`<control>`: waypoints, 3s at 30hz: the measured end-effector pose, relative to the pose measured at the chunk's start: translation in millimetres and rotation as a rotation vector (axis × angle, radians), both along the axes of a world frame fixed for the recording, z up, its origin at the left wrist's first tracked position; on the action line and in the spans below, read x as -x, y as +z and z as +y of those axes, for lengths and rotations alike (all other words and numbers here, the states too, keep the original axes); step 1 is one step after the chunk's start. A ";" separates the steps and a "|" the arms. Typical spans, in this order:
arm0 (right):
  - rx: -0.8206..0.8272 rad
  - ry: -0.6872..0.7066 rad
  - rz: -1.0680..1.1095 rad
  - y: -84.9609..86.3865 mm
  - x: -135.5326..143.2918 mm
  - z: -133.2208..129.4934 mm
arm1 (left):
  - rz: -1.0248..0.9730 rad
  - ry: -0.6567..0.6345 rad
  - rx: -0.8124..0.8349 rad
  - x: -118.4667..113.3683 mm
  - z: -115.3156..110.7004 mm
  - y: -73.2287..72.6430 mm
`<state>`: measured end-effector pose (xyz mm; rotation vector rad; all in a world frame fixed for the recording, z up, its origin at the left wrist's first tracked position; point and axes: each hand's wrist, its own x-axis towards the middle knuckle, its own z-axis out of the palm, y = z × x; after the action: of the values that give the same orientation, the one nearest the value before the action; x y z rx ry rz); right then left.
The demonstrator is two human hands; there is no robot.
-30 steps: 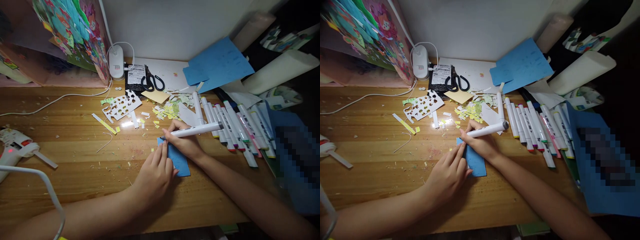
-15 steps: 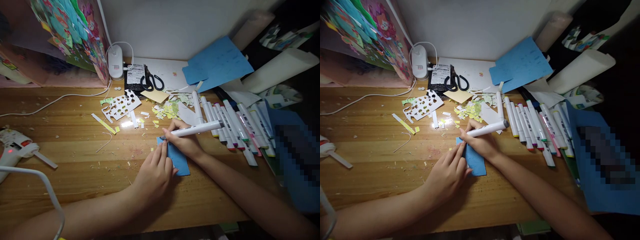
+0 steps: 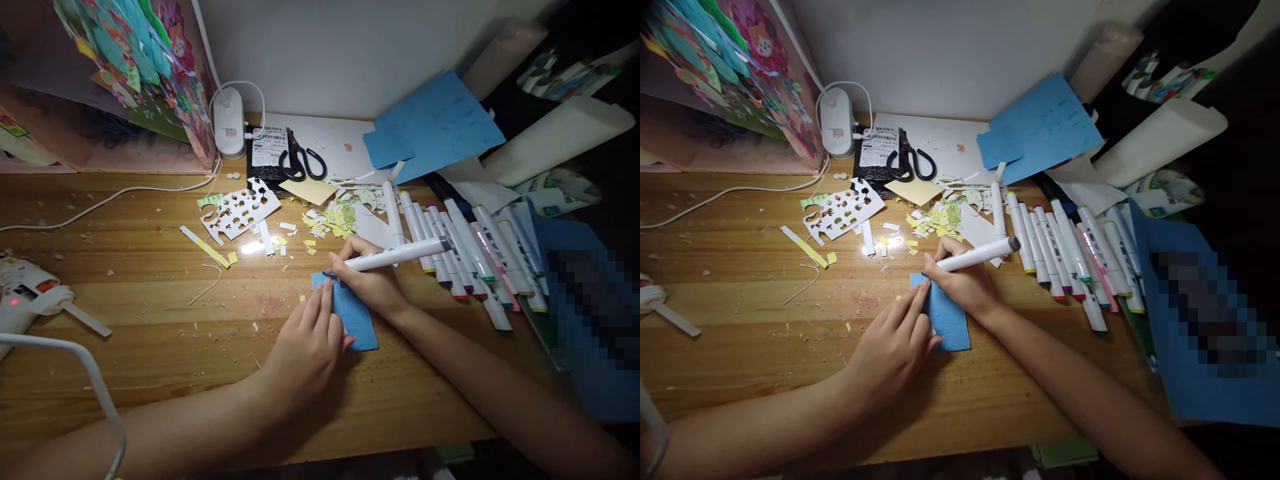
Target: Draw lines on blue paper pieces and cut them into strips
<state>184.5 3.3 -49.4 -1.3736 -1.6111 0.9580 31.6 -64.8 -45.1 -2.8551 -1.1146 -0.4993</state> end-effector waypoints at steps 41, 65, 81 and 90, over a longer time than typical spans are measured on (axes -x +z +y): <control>0.006 -0.031 -0.015 0.2 -5.3 0.5 | 0.022 -0.012 0.001 0.1 0.8 2.2; -0.018 -0.072 -0.014 0.4 -9.3 2.1 | 0.012 -0.016 0.027 -0.5 1.2 3.8; -0.016 -0.080 -0.002 1.5 -8.1 3.0 | 0.008 -0.017 0.018 -0.3 1.7 2.8; 0.058 -0.100 0.055 6.8 -21.8 3.4 | 0.041 -0.035 0.070 1.4 5.9 5.0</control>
<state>206.2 6.7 -42.7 -1.4403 -1.4706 0.9809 30.2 -58.9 -40.1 -2.9354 -1.0988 -0.4093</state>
